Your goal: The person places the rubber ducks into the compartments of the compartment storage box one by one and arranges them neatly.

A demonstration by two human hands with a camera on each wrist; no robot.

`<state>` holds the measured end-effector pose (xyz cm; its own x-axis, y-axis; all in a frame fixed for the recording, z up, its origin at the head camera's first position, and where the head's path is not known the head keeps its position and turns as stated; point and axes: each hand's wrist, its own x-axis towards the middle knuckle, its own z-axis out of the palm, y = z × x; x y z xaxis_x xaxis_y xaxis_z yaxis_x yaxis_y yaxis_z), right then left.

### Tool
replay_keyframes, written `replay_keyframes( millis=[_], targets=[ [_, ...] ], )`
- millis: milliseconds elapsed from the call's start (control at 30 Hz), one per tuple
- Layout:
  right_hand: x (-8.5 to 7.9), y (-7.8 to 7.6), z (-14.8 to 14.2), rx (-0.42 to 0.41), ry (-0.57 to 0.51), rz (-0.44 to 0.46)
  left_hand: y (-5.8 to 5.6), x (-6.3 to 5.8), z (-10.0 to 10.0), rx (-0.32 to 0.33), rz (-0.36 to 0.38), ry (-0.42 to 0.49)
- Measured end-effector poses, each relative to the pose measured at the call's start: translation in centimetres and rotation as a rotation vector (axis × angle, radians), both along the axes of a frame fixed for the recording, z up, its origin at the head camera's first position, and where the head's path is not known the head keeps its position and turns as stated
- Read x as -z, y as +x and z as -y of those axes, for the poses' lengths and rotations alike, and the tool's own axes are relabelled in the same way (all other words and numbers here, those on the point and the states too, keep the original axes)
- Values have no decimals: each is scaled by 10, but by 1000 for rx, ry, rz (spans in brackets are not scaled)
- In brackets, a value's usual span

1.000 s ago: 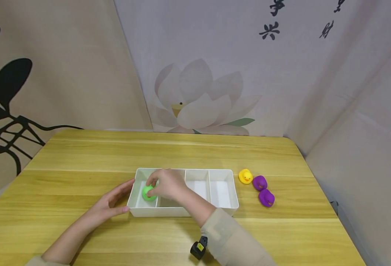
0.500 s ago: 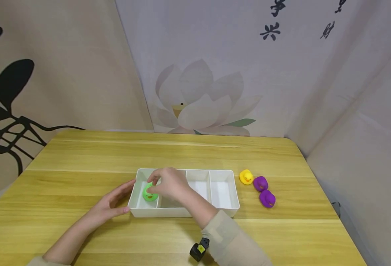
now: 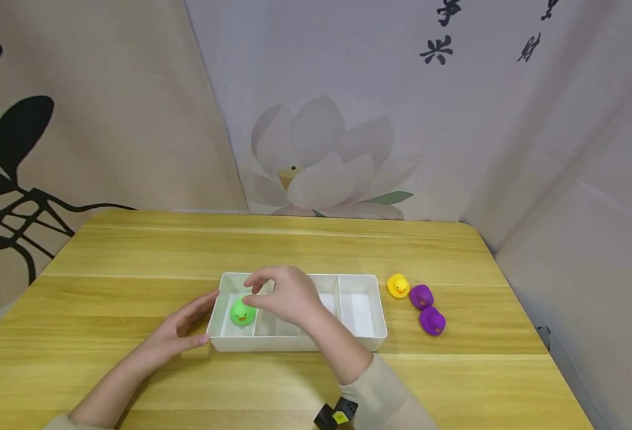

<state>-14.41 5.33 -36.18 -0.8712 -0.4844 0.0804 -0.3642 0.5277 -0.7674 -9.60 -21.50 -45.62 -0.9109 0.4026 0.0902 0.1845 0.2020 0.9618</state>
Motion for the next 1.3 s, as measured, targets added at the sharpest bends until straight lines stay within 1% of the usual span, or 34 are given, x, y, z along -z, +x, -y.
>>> replay_keyframes(
  millis=[167, 467, 700, 933, 1100, 1200, 1300],
  targets=[
    [-7, 8, -10, 29, -57, -15, 1, -2, -1, 7, -14, 6],
    [-13, 21, -31, 95, -151, 9, 0, 1, 1, 0, -15, 3],
    [-18, 29, -53, 132, -208, 11, 0, 0, 0, 3, -21, 15],
    [-17, 33, -79, 151, -252, -48, 0, -1, 0, -3, -19, 12],
    [-14, 37, -102, 195, -238, -76, 0, -1, 0, -8, -21, 2],
    [-12, 39, -116, 209, -223, -133, 1, -1, 1, -15, -11, -14],
    [-9, 41, -130, 211, -208, -200, 1, -1, 0, -10, -17, -16]
  ],
)
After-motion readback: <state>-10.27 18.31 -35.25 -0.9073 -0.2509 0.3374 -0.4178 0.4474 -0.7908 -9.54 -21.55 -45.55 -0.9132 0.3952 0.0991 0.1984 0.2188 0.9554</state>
